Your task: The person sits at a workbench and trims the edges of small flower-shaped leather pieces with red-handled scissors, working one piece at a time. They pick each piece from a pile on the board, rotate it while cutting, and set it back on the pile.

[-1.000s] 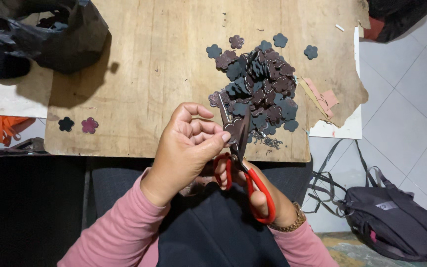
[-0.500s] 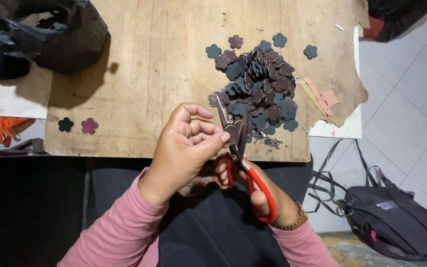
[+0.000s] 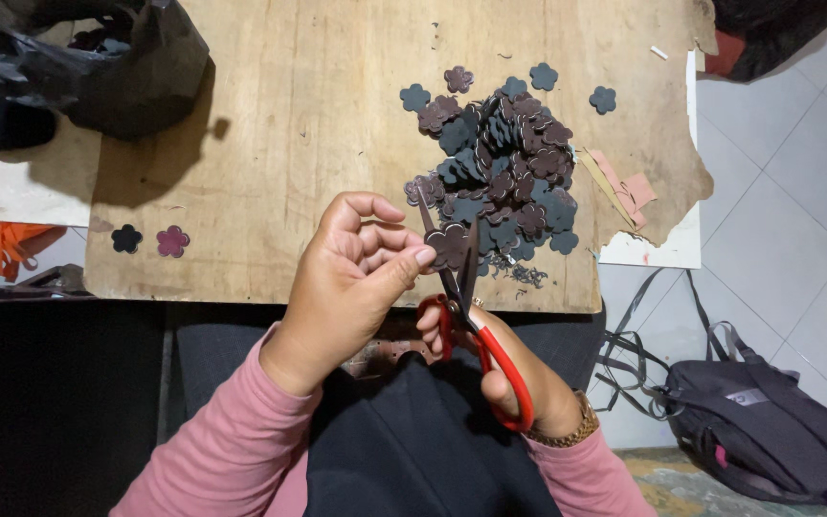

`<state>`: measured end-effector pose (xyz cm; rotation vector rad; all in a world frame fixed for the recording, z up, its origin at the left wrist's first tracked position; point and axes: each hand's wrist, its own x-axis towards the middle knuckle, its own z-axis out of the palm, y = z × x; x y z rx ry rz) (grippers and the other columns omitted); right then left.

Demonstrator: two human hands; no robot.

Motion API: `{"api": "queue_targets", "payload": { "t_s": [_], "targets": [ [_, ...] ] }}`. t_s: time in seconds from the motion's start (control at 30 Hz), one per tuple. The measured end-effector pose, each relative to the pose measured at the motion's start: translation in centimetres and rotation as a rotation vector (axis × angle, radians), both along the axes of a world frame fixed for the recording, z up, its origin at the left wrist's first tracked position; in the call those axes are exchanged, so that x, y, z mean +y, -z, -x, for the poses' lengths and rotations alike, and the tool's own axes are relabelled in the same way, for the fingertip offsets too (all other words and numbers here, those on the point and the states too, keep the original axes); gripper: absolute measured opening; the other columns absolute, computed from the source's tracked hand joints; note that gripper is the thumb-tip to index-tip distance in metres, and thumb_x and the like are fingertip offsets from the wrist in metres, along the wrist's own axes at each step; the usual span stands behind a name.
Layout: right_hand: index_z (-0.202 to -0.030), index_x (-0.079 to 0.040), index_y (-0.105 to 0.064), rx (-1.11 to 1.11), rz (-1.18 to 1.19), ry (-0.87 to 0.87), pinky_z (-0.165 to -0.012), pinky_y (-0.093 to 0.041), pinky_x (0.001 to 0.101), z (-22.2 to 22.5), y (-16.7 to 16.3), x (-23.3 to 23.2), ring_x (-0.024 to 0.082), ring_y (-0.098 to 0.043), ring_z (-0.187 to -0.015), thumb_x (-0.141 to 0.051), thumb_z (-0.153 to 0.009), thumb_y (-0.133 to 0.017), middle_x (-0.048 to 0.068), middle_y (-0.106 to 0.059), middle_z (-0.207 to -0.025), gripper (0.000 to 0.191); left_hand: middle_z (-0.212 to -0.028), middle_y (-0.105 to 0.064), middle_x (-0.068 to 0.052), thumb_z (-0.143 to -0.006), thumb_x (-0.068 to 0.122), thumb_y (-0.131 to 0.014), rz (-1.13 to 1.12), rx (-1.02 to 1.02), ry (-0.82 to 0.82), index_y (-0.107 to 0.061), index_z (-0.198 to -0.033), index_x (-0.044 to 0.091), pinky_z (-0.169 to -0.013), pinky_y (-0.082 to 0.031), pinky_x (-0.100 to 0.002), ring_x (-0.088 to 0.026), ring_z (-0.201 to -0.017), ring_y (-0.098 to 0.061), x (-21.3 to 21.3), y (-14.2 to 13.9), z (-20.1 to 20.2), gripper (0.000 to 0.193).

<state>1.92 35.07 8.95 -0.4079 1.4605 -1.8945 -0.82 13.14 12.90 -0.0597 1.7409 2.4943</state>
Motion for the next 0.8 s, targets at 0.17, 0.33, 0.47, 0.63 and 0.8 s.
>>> {"api": "queue_targets", "payload": {
  "t_s": [0.17, 0.33, 0.47, 0.63, 0.8],
  "targets": [
    [-0.14, 0.001, -0.049, -0.012, -0.01, 0.012, -0.099, -0.046, 0.0324, 0.15, 0.14, -0.23, 0.015, -0.053, -0.111, -0.09, -0.069, -0.068, 0.004, -0.054, -0.12, 0.117, -0.098, -0.069, -0.008, -0.095, -0.003, -0.07, 0.041, 0.02, 0.009, -0.046, -0.121, 0.004, -0.081, -0.056, -0.022, -0.01, -0.09, -0.067, -0.01, -0.38, 0.04, 0.036],
    [-0.135, 0.003, -0.053, 0.029, -0.019, 0.002, -0.09, -0.048, 0.0302, 0.35, 0.5, -0.16, 0.013, -0.054, -0.101, -0.092, -0.07, -0.065, 0.004, -0.056, -0.111, 0.115, -0.096, -0.069, -0.008, -0.093, -0.002, -0.07, 0.082, -0.025, 0.023, -0.046, -0.119, 0.004, -0.077, -0.056, -0.021, -0.009, -0.087, -0.067, -0.21, -0.79, 0.1, 0.036],
    [-0.134, 0.002, -0.052, 0.067, -0.044, -0.006, -0.09, -0.049, 0.0287, 0.56, 0.4, -0.08, 0.012, -0.053, -0.1, -0.091, -0.071, -0.064, 0.003, -0.056, -0.11, 0.114, -0.097, -0.068, -0.008, -0.094, -0.002, -0.07, 0.117, -0.008, 0.041, -0.046, -0.119, 0.003, -0.079, -0.057, -0.022, -0.008, -0.088, -0.067, -0.14, -0.92, 0.02, 0.034],
    [-0.137, 0.001, -0.05, 0.053, -0.041, 0.017, -0.092, -0.048, 0.0288, 0.47, 0.19, -0.42, 0.012, -0.053, -0.103, -0.091, -0.07, -0.065, 0.003, -0.055, -0.114, 0.115, -0.097, -0.068, -0.008, -0.094, -0.002, -0.07, 0.145, -0.012, 0.047, -0.046, -0.119, 0.003, -0.078, -0.056, -0.021, -0.007, -0.086, -0.065, 0.0, -0.76, -0.03, 0.035],
    [-0.134, 0.0, -0.051, 0.066, -0.03, 0.017, -0.09, -0.048, 0.0288, 0.59, 0.45, -0.52, 0.012, -0.053, -0.103, -0.091, -0.069, -0.066, 0.002, -0.055, -0.114, 0.113, -0.096, -0.067, -0.008, -0.094, -0.002, -0.069, 0.118, -0.003, 0.044, -0.046, -0.119, 0.003, -0.076, -0.056, -0.021, -0.007, -0.085, -0.065, 0.22, -0.61, 0.01, 0.035]
  ]
}}
